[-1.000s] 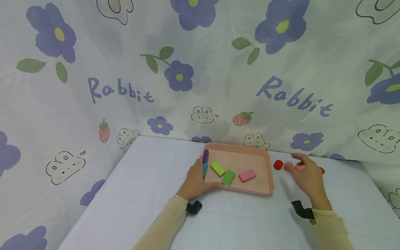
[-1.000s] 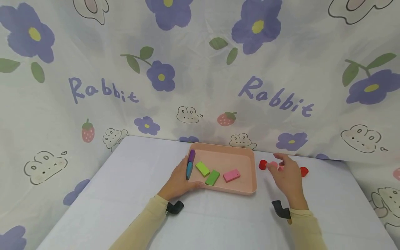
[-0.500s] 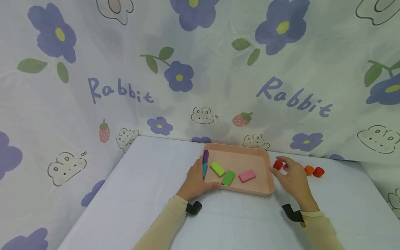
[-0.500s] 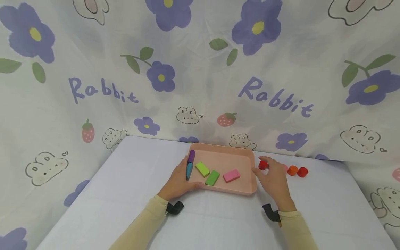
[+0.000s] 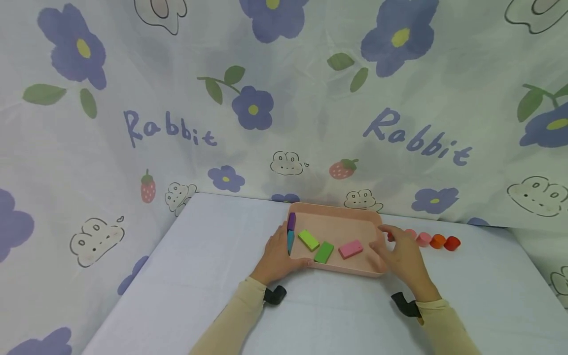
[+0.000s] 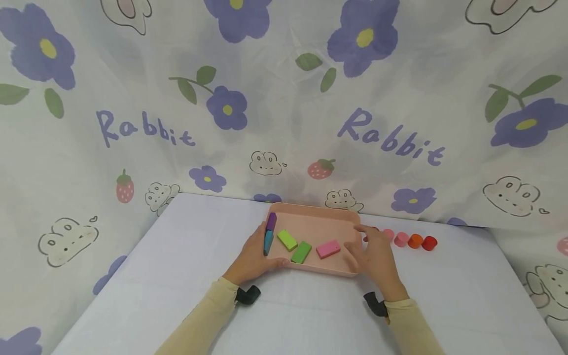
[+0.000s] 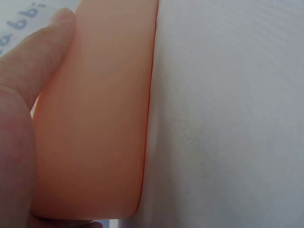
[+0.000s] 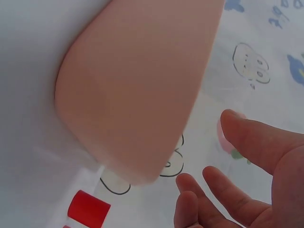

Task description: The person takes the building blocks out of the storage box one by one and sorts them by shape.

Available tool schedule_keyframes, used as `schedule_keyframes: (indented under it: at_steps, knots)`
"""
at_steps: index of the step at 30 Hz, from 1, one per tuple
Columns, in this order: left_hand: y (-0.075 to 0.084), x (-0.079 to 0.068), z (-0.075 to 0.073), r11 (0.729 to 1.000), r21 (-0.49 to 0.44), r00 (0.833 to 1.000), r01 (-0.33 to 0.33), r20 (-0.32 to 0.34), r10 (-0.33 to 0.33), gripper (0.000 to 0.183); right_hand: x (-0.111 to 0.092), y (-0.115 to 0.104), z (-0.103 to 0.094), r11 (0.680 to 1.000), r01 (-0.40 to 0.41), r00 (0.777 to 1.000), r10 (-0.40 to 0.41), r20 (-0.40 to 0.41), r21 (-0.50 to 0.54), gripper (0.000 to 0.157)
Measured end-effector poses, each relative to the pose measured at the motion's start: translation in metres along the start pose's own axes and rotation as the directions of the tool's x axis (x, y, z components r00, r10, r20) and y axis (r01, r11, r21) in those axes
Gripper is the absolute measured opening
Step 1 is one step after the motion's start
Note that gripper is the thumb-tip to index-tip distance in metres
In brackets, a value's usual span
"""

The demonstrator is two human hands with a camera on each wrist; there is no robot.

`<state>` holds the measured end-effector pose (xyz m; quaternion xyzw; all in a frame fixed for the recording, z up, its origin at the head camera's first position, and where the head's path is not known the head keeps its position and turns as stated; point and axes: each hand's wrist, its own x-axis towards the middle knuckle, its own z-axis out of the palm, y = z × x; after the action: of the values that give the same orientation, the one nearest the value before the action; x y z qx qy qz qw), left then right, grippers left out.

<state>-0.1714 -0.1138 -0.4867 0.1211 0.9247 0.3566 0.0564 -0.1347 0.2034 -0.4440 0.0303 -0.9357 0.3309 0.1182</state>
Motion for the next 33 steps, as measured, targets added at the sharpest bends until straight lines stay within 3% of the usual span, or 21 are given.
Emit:
schedule_keyframes:
  at_steps: [3, 10, 17, 33]
  knots:
    - [-0.001, 0.0, 0.0, 1.0, 0.006, 1.0, 0.002, 0.002, -0.002, 0.129, 0.0, -0.002, 0.005, 0.999, 0.048, 0.999, -0.047, -0.025, 0.006, 0.051]
    - [0.0, 0.0, 0.0, 1.0, 0.005, 1.0, 0.004, 0.003, -0.004, 0.128, 0.001, -0.009, 0.019, 0.999, 0.021, 0.999, -0.022, 0.027, 0.041, 0.051]
    - [-0.001, 0.001, 0.0, 1.0, 0.004, 1.0, 0.001, 0.0, -0.001, 0.128, 0.002, -0.015, 0.031, 0.997, 0.06, 0.998, -0.061, 0.03, 0.041, 0.051]
    - [0.0, 0.001, 0.0, 1.0, 0.008, 1.0, -0.009, -0.007, 0.009, 0.129, 0.014, -0.02, 0.046, 0.995, -0.087, 0.979, 0.094, 0.181, -0.048, 0.072]
